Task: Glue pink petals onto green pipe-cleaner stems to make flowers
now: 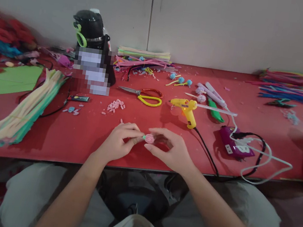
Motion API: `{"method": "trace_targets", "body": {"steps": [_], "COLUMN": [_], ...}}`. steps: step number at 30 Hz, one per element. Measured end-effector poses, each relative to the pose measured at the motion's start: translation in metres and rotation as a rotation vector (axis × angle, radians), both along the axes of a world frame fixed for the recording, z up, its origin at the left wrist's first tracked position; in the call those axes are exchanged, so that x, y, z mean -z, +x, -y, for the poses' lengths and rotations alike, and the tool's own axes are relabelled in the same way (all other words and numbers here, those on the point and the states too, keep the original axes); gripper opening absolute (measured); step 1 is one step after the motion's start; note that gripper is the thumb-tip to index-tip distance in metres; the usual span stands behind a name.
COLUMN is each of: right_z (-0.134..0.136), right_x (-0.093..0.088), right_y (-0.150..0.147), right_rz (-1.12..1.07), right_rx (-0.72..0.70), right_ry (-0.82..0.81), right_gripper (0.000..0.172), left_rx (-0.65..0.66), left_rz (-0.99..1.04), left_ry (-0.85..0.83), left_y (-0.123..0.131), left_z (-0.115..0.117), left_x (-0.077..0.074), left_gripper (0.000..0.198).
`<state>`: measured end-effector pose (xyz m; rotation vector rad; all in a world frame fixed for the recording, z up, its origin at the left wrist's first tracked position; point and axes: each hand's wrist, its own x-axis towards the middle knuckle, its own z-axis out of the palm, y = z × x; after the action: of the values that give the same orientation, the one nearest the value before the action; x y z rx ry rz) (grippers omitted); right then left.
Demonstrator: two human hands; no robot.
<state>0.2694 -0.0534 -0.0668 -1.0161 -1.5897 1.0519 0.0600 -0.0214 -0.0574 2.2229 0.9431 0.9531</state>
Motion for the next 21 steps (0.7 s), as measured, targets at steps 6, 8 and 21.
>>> {"method": "trace_targets", "body": {"steps": [6, 8, 21], "right_z": [-0.002, -0.0027, -0.0092], "right_x": [0.0046, 0.0056, 0.0107], "right_y": [-0.0045, -0.0046, -0.0008], "right_rz": [0.028, 0.048, -0.064], "right_rx": [0.047, 0.056, -0.035], "right_ry": [0.062, 0.08, -0.087], "right_gripper": [0.02, 0.017, 0.027], "left_rx": [-0.032, -0.048, -0.107], "left_rz": [-0.116, -0.16, -0.216], "left_ry": [0.095, 0.127, 0.136], "left_y": [0.0007, 0.0007, 0.0014], "left_z": [0.0008, 0.0013, 0.0014], "left_x": [0.0015, 0.0024, 0.0031], "left_gripper": [0.018, 0.018, 0.02]}}
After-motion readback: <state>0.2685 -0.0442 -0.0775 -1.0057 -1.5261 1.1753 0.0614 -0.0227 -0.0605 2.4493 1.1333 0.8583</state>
